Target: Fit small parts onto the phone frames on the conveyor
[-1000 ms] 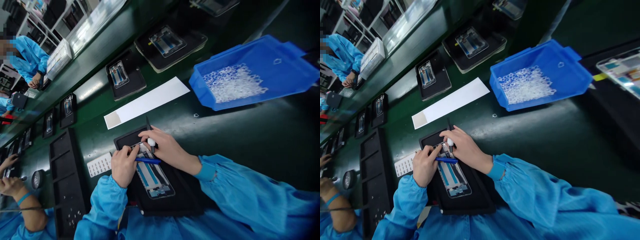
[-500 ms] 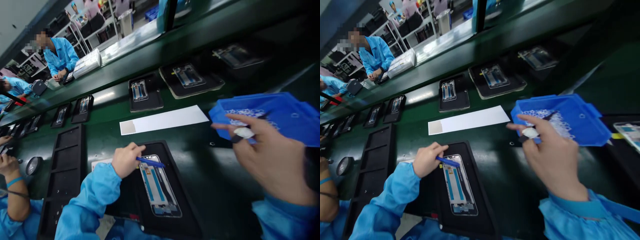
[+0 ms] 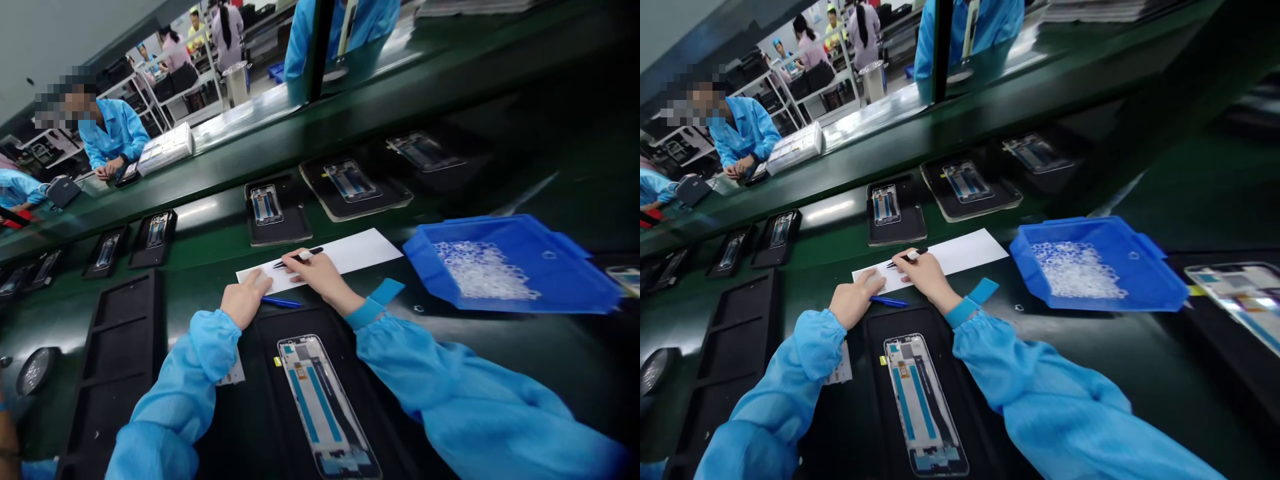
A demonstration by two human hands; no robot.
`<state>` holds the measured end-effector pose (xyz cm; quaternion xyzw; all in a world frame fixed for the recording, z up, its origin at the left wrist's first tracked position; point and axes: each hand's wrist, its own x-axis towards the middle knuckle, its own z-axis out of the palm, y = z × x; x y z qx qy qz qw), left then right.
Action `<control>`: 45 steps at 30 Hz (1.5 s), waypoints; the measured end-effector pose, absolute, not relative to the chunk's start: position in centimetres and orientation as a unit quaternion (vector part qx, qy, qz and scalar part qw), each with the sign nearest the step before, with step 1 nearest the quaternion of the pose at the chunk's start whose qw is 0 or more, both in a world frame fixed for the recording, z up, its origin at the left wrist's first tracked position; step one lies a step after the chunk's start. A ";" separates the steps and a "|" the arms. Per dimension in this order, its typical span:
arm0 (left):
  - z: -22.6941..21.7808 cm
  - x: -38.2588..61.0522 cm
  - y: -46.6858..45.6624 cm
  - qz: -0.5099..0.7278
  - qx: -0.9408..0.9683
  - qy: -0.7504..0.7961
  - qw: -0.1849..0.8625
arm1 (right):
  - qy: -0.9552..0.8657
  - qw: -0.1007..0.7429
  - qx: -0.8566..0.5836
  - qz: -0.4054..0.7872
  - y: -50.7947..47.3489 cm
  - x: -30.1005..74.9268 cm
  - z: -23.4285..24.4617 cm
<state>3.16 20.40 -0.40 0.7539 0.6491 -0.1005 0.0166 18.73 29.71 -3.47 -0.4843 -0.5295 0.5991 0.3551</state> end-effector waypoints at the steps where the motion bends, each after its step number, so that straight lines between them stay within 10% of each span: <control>1: -0.5 3.2 20.4 -0.098 0.757 0.646 0.016 | -0.536 0.350 -0.489 0.592 29.8 18.5 -3.6; 33: 0.7 4.1 20.9 -0.197 0.736 0.646 0.052 | -0.511 0.402 -0.484 0.586 29.6 20.0 -3.2; 45: 1.6 4.1 18.5 0.131 0.686 0.690 0.188 | -0.501 0.381 -0.448 0.635 20.4 27.0 -3.3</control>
